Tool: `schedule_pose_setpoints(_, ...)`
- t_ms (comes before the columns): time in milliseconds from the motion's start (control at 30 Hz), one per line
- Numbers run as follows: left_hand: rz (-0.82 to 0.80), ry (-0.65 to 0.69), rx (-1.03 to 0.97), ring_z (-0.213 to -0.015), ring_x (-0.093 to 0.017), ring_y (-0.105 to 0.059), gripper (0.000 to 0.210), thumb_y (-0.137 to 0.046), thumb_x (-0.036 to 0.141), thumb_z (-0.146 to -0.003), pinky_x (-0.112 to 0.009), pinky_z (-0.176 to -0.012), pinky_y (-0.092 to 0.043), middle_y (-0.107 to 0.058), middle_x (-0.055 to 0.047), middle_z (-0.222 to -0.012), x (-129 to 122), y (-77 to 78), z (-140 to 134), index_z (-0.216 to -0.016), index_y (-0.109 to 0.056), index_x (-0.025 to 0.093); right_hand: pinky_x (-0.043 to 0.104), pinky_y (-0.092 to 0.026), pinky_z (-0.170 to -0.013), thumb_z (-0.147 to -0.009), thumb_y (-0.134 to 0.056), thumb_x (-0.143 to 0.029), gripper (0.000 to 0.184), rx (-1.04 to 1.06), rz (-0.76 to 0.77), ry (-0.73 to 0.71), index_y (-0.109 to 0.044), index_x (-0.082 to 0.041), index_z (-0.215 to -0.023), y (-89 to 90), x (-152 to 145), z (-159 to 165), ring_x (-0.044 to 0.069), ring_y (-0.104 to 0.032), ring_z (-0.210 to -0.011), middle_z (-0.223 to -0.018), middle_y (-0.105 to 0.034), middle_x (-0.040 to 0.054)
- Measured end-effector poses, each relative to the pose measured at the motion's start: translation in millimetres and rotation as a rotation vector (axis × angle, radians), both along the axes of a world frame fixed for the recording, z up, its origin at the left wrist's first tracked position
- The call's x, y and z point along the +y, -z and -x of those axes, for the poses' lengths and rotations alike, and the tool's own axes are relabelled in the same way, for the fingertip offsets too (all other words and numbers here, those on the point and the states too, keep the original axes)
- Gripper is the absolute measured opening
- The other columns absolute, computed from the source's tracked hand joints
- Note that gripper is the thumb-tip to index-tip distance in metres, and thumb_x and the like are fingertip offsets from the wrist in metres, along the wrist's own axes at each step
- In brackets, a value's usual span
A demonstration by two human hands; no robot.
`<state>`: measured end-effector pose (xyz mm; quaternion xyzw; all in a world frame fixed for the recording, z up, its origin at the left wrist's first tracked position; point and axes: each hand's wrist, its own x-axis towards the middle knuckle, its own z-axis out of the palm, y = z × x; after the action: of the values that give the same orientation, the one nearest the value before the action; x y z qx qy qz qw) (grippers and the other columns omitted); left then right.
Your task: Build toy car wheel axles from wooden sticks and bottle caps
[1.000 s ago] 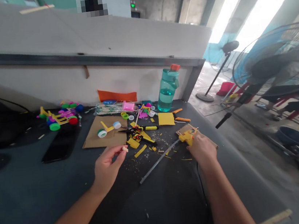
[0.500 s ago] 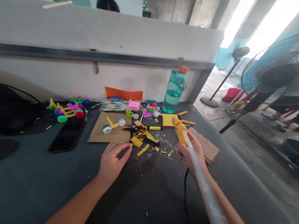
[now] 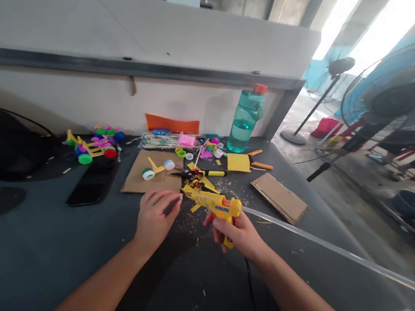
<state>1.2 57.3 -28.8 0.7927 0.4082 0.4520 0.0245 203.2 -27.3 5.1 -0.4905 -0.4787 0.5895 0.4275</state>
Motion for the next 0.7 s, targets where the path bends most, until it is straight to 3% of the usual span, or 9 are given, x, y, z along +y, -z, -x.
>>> schedule_pose_setpoints(200, -0.028, -0.003, -0.005, -0.089, -0.019, -0.060, 0.013, -0.058, 0.022, -0.082, -0.043, -0.094, -0.038, -0.070, 0.000, -0.086, -0.2, 0.6, -1.1, -0.091, -0.067, 0.026, 0.019, -0.039, -0.037, -0.082, -0.052, -0.051, 0.036, -0.082, -0.010, -0.012, -0.056, -0.015, -0.079, -0.4, 0.5, 3.0, 0.006, -0.040, -0.036, -0.047, -0.046, -0.0057)
schedule_pose_setpoints(700, -0.010, 0.008, 0.019, -0.089, -0.019, -0.059, 0.015, -0.057, 0.023, -0.084, -0.043, -0.097, -0.036, -0.069, 0.000, -0.088, -2.2, 0.4, -1.0, -0.094, -0.067, 0.026, 0.019, -0.037, -0.034, -0.082, -0.053, -0.051, 0.035, -0.052, 0.007, 0.001, -0.054, -0.016, -0.077, 8.4, 0.1, 3.3, 0.006, -0.038, -0.037, -0.053, -0.047, -0.0046)
